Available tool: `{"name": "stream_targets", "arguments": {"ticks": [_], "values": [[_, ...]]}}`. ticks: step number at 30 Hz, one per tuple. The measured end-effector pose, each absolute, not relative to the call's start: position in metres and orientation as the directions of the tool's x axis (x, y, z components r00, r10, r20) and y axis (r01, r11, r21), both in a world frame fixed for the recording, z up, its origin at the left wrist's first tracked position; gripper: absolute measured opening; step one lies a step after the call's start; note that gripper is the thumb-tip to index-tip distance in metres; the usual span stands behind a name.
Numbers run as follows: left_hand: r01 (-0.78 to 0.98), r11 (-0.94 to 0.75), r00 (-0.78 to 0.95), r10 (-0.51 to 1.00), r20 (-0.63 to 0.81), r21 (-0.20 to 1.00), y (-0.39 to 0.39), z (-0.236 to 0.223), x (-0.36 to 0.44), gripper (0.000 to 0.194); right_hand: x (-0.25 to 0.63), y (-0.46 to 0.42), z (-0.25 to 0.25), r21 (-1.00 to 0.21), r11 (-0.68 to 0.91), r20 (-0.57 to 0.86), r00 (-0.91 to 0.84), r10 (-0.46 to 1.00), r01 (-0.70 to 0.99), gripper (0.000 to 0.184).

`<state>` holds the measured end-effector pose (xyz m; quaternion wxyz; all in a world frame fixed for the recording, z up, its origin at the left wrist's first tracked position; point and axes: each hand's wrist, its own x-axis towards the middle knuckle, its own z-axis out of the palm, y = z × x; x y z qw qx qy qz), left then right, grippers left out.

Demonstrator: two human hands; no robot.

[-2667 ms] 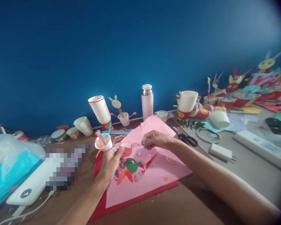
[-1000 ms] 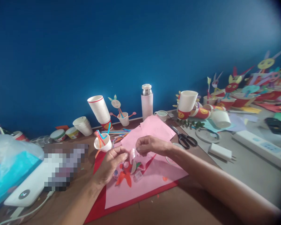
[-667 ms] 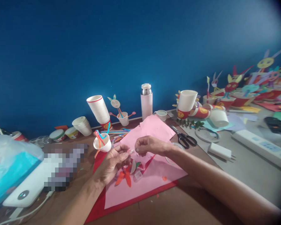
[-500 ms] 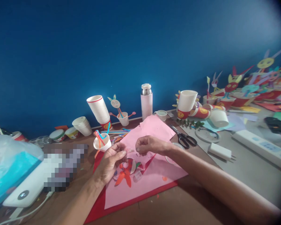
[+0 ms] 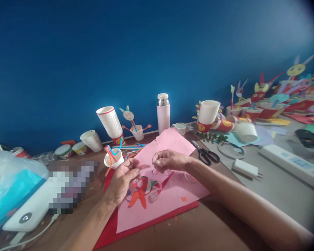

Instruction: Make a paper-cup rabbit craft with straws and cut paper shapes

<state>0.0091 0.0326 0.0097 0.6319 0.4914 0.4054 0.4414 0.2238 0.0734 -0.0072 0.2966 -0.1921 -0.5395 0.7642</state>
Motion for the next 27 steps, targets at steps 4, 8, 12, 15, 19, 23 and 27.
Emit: {"name": "stream_targets", "arguments": {"ticks": [4,8,12,15,19,23,27], "values": [[-0.168,0.133,0.251,0.964,-0.088,0.977,0.034,0.013,0.007,0.023,0.231,0.077,-0.007,-0.935,-0.230,0.018,-0.684,0.729,-0.270,0.023],[-0.167,0.160,0.286,0.952,-0.108,0.973,0.036,0.012,0.005,0.024,0.234,0.081,-0.008,-0.956,-0.187,-0.005,-0.625,0.781,-0.226,0.024],[-0.142,0.173,0.301,0.945,-0.124,0.975,0.035,0.010,0.005,0.024,0.229,0.080,-0.008,-0.983,-0.095,0.007,-0.556,0.831,-0.154,0.030],[-0.123,0.171,0.282,0.950,-0.131,0.978,0.034,0.012,0.007,0.025,0.225,0.075,-0.004,-0.996,-0.031,0.018,-0.554,0.832,-0.079,0.035],[-0.113,0.186,0.270,0.951,-0.150,0.976,0.033,0.016,0.008,0.026,0.224,0.069,0.004,-1.000,-0.015,-0.029,-0.671,0.741,0.026,0.036],[-0.097,0.202,0.274,0.947,-0.169,0.975,0.034,0.017,0.006,0.027,0.225,0.069,0.003,-0.997,-0.043,-0.074,-0.760,0.646,0.061,0.035],[-0.104,0.186,0.271,0.951,-0.152,0.977,0.035,0.015,0.004,0.027,0.227,0.072,-0.002,-0.998,-0.054,-0.064,-0.765,0.640,0.039,0.028]]}}
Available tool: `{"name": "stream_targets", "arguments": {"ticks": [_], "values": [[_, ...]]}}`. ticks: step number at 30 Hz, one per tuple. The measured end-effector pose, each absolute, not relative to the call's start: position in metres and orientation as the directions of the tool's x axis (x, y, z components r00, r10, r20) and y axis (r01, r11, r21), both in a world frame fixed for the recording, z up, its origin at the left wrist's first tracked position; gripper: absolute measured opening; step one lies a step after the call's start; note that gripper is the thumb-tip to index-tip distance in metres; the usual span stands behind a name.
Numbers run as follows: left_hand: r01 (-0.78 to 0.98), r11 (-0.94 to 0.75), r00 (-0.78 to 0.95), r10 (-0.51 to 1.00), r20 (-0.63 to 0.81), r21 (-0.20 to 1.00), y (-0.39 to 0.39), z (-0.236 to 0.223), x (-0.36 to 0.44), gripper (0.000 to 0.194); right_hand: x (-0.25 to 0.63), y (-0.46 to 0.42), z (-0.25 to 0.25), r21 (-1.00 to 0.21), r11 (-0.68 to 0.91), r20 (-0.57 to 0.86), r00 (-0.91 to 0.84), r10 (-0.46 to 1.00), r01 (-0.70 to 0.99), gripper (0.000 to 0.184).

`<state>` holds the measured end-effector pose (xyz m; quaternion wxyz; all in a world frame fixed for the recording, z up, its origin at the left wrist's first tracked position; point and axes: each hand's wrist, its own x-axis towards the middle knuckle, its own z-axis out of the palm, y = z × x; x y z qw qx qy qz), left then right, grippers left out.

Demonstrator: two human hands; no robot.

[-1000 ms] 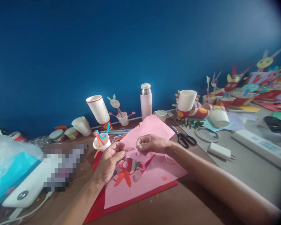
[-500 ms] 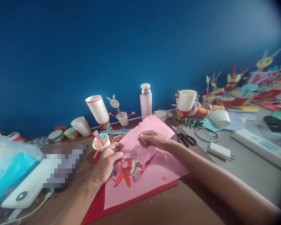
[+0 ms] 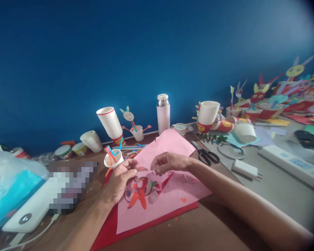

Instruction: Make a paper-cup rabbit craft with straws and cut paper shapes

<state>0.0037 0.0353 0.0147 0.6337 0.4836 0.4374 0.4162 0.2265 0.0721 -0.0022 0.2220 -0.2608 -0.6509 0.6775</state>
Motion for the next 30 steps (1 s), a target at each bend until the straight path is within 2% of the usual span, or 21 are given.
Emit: {"name": "stream_targets", "arguments": {"ticks": [5,13,24,30], "values": [[-0.113,0.170,0.270,0.953,-0.135,0.979,0.037,0.011,0.001,0.025,0.229,0.074,-0.003,-1.000,-0.009,-0.017,-0.719,0.694,0.015,0.017],[-0.122,0.182,0.260,0.955,-0.146,0.976,0.038,0.014,0.003,0.025,0.226,0.078,-0.007,-1.000,0.003,-0.015,-0.570,0.822,0.031,0.022],[-0.206,0.206,0.226,0.961,-0.158,0.957,0.039,0.012,0.000,0.023,0.226,0.082,-0.012,-0.999,0.014,0.037,-0.494,0.869,-0.050,0.017],[-0.328,0.271,0.269,0.945,-0.185,0.905,0.041,0.009,0.000,0.012,0.221,0.080,-0.005,-0.983,0.182,0.172,-0.437,0.883,-0.021,0.018]]}}
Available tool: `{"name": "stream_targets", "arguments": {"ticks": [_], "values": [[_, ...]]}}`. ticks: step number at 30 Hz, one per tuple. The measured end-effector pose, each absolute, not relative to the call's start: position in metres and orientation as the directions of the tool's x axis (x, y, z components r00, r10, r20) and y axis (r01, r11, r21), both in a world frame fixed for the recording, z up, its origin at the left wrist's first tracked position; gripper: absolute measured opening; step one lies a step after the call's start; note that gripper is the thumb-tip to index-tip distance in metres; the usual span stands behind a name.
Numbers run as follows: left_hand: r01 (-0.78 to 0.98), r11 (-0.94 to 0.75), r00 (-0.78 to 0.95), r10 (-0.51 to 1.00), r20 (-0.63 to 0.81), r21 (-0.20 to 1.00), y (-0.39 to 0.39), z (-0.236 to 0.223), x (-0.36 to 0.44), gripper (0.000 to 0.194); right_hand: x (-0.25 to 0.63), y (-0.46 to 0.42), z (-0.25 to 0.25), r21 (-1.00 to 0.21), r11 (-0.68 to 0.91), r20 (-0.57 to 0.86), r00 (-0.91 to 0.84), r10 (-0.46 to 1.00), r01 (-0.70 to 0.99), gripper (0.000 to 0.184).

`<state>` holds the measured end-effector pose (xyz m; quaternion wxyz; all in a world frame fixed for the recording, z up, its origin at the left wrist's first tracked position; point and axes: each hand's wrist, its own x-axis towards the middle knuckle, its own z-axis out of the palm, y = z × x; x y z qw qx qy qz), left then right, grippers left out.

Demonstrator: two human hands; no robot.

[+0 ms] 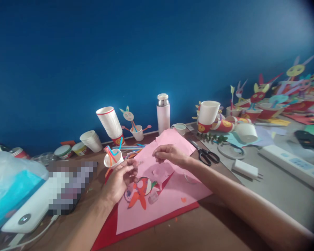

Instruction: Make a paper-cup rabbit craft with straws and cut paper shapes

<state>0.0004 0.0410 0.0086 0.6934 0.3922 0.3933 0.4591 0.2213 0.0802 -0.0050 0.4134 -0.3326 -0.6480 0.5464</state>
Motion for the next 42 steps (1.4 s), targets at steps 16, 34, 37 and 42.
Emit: {"name": "stream_targets", "arguments": {"ticks": [16,34,37,42], "values": [[-0.497,0.480,0.598,0.793,-0.115,0.723,0.032,0.002,0.005,0.039,0.221,0.052,0.039,-0.808,0.562,0.497,-0.307,0.811,0.175,0.020],[-0.477,0.395,0.573,0.817,-0.062,0.785,0.027,0.006,0.014,0.042,0.215,0.041,0.043,-0.939,0.343,0.286,-0.552,0.783,-0.001,0.013],[-0.453,0.342,0.541,0.839,-0.051,0.823,0.023,0.006,0.017,0.031,0.208,0.036,0.042,-0.939,0.333,0.231,-0.556,0.798,0.089,0.013],[-0.404,0.314,0.504,0.860,-0.078,0.859,0.020,0.006,0.018,0.026,0.198,0.029,0.046,-0.918,0.367,0.265,-0.452,0.852,0.154,0.017]]}}
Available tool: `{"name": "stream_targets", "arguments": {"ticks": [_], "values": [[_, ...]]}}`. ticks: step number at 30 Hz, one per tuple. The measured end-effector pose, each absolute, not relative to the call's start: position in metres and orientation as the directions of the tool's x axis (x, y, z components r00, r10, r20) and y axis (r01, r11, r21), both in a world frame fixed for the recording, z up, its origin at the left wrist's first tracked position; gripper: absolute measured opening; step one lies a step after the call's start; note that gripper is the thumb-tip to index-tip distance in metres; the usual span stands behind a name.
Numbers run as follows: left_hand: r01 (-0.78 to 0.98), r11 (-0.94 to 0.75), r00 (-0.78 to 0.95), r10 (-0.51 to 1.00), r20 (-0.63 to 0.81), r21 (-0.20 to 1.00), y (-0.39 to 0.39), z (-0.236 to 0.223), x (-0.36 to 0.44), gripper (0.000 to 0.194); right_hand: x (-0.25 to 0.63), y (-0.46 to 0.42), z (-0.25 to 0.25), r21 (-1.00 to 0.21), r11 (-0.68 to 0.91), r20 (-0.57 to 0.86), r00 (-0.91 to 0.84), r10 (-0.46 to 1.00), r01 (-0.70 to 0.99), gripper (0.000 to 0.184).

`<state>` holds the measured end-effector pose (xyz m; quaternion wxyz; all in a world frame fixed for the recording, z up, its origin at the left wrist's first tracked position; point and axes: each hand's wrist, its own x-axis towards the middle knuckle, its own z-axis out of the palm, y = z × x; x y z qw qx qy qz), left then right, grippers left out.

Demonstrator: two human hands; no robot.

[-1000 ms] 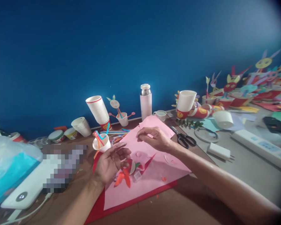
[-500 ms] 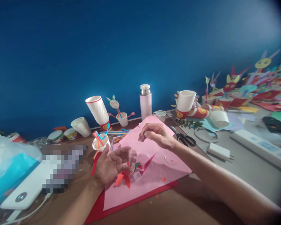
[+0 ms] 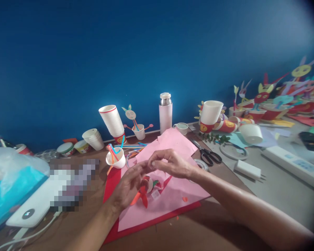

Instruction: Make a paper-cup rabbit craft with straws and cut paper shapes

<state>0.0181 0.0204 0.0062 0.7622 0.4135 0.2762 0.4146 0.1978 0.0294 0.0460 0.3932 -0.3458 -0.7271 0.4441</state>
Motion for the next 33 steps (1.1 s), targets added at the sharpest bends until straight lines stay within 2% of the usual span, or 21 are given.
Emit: {"name": "stream_targets", "arguments": {"ticks": [8,13,20,26,33], "values": [[-0.314,0.348,0.533,0.835,-0.139,0.883,0.017,0.013,0.022,0.020,0.192,0.033,0.031,-0.881,0.413,0.318,-0.357,0.878,0.232,0.022],[-0.293,0.353,0.504,0.847,-0.171,0.888,0.018,0.013,0.023,0.014,0.191,0.034,0.030,-0.878,0.423,0.336,-0.340,0.878,0.224,0.021],[-0.251,0.358,0.406,0.883,-0.238,0.899,0.018,0.008,0.024,0.009,0.190,0.039,0.025,-0.921,0.318,0.242,-0.311,0.919,0.223,0.021],[-0.249,0.322,0.361,0.906,-0.221,0.914,0.020,0.005,0.021,0.012,0.194,0.044,0.022,-0.946,0.253,0.181,-0.316,0.931,0.205,0.020],[-0.345,0.350,0.437,0.881,-0.180,0.871,0.021,0.005,0.020,0.008,0.203,0.056,0.008,-0.981,0.154,0.078,-0.478,0.875,0.121,0.022]]}}
